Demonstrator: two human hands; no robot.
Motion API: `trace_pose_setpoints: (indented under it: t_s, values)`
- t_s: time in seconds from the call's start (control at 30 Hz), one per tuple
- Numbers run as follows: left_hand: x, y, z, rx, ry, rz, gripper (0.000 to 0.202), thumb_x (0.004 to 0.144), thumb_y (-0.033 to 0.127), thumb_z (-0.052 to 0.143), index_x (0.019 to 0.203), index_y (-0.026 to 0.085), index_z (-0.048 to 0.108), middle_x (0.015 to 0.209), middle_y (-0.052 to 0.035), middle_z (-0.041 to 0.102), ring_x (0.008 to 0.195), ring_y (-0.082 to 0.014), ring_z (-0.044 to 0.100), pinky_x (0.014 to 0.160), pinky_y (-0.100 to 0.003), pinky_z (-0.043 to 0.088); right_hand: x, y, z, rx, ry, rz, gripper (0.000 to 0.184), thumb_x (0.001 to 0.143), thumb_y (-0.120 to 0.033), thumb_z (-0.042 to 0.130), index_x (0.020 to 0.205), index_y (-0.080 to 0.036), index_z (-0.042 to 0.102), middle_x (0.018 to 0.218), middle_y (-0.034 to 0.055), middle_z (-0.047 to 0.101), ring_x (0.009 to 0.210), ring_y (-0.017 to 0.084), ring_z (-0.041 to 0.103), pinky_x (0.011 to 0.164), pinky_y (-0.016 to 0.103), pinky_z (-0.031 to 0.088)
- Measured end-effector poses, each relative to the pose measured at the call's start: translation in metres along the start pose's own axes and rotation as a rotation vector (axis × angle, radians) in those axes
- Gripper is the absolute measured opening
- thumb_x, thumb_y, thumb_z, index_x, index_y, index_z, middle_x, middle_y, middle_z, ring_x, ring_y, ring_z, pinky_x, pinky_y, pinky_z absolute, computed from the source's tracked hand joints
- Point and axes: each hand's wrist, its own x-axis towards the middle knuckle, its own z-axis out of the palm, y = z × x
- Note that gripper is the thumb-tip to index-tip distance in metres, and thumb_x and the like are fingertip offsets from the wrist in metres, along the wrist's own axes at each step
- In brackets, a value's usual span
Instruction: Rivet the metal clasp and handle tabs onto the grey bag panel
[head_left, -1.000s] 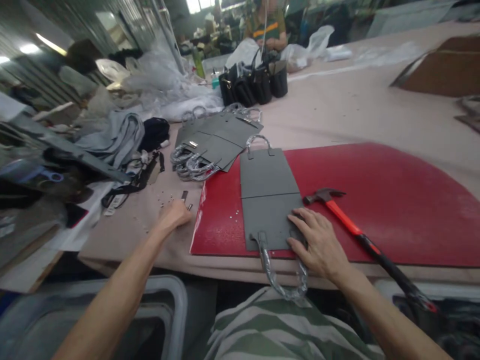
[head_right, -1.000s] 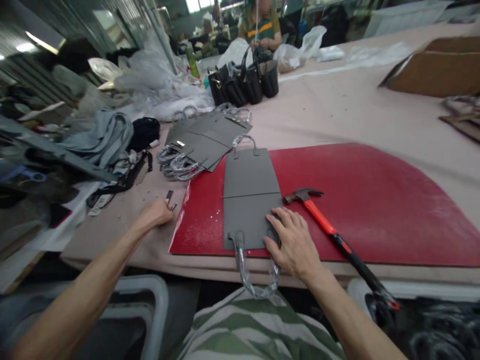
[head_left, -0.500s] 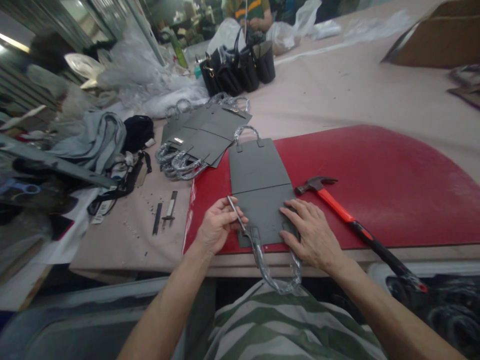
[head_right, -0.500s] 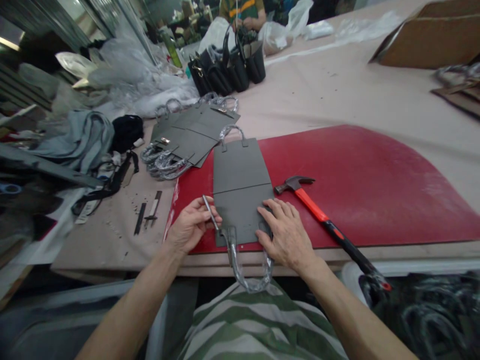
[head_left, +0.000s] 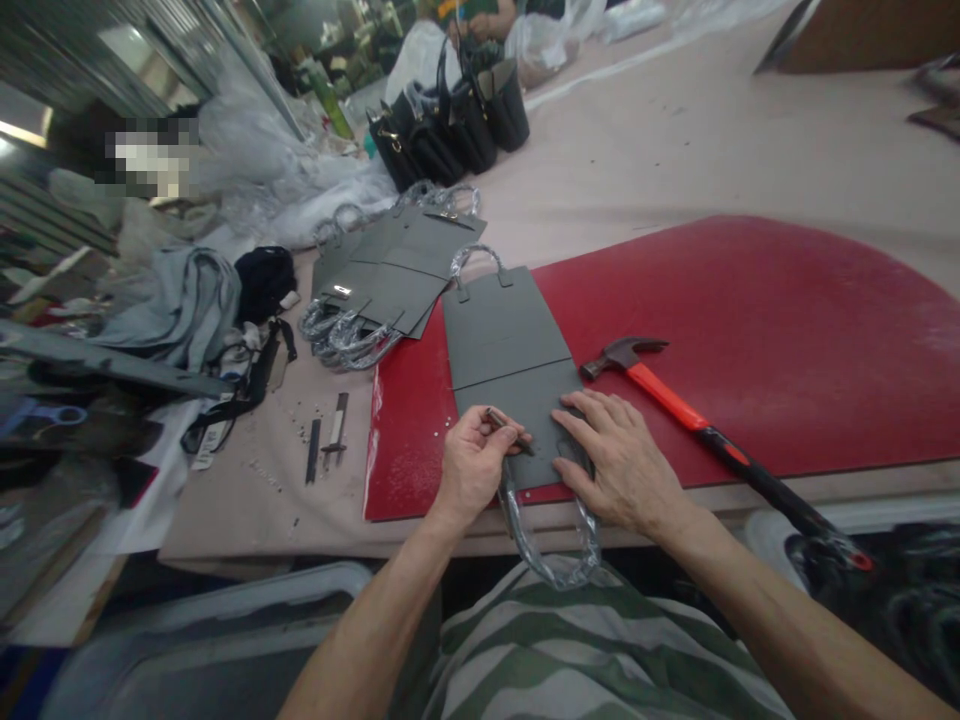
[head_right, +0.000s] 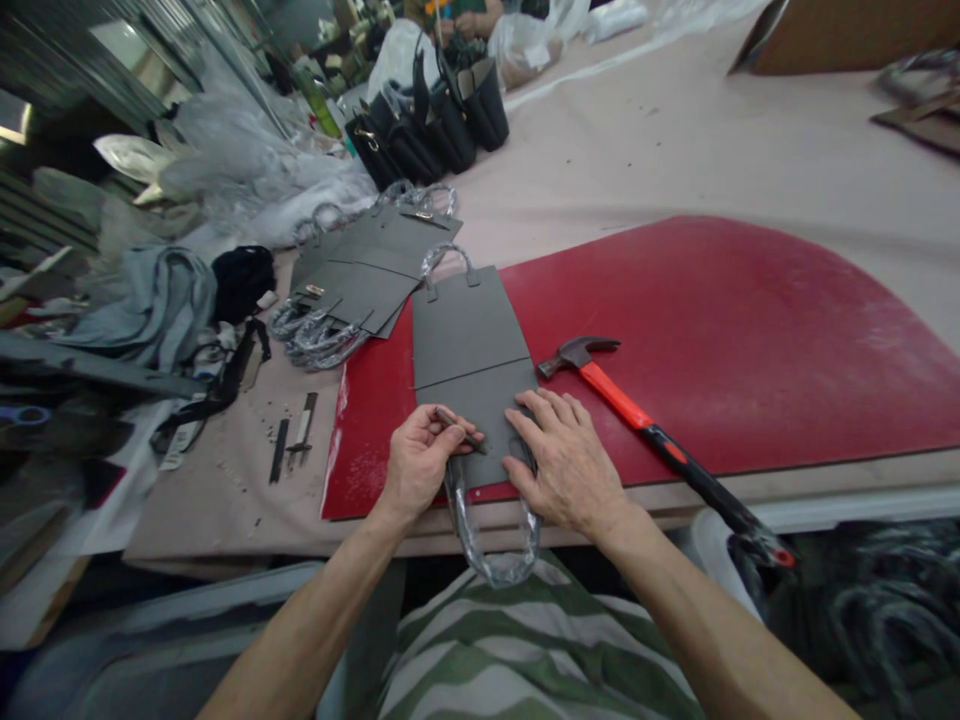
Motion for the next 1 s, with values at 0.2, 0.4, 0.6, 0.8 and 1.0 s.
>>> trace_pose_setpoints:
  t_s: [0.2,0.4,0.6,0.8,1.0]
  values:
    - [-0.002,-0.001,0.001,0.041,-0.035,0.032,0.014,0.087,0.028,0.066,0.088,0.017,0.058,0.085,-0.0039,0.073,0.08,-0.0168,0.074,0.071,-0.024,0.059,0.001,-0.001,-0.002,0.012,-0.002,0.007,0.048,0.09,-0.036,0.061,0.132,-0.014,0.061,0.144,0.0147,0.051,0.132,0.036,0.043,0.113,0.053,0.035]
    - [-0.007,-0.001,-0.001,0.291,-0.107,0.22,0.009,0.09,0.02,0.058,0.089,0.019,0.067,0.087,-0.003,0.074,0.084,-0.0158,0.071,0.079,-0.026,0.056,0.0,0.0,-0.002,0.018,-0.006,0.009,0.049,0.089,-0.036,0.062,0.133,-0.013,0.06,0.145,0.0151,0.05,0.133,0.036,0.042,0.113,0.053,0.035]
    - [-0.013,-0.003,0.002,0.361,-0.05,0.313,0.012,0.09,0.016,0.058,0.089,0.02,0.069,0.087,-0.0013,0.074,0.081,-0.0151,0.069,0.076,-0.025,0.054,-0.001,0.0,0.001,0.002,0.007,0.002,0.048,0.09,-0.036,0.06,0.133,-0.013,0.06,0.146,0.0155,0.05,0.133,0.037,0.043,0.112,0.055,0.035]
    - [-0.021,-0.005,0.013,0.412,0.032,0.347,0.012,0.09,0.016,0.056,0.088,0.021,0.067,0.084,-0.0009,0.073,0.079,-0.0146,0.068,0.075,-0.024,0.053,0.0,-0.001,-0.002,0.005,0.015,0.0,0.046,0.091,-0.034,0.059,0.131,-0.012,0.061,0.144,0.0161,0.051,0.132,0.036,0.043,0.113,0.053,0.036]
    - [-0.023,-0.009,0.017,0.475,0.083,0.383,0.011,0.091,0.02,0.054,0.087,0.021,0.064,0.083,-0.0015,0.072,0.079,-0.0149,0.069,0.077,-0.024,0.054,0.0,0.0,0.002,0.039,0.035,-0.009,0.045,0.091,-0.035,0.061,0.13,-0.012,0.062,0.143,0.0166,0.052,0.131,0.036,0.045,0.111,0.054,0.038]
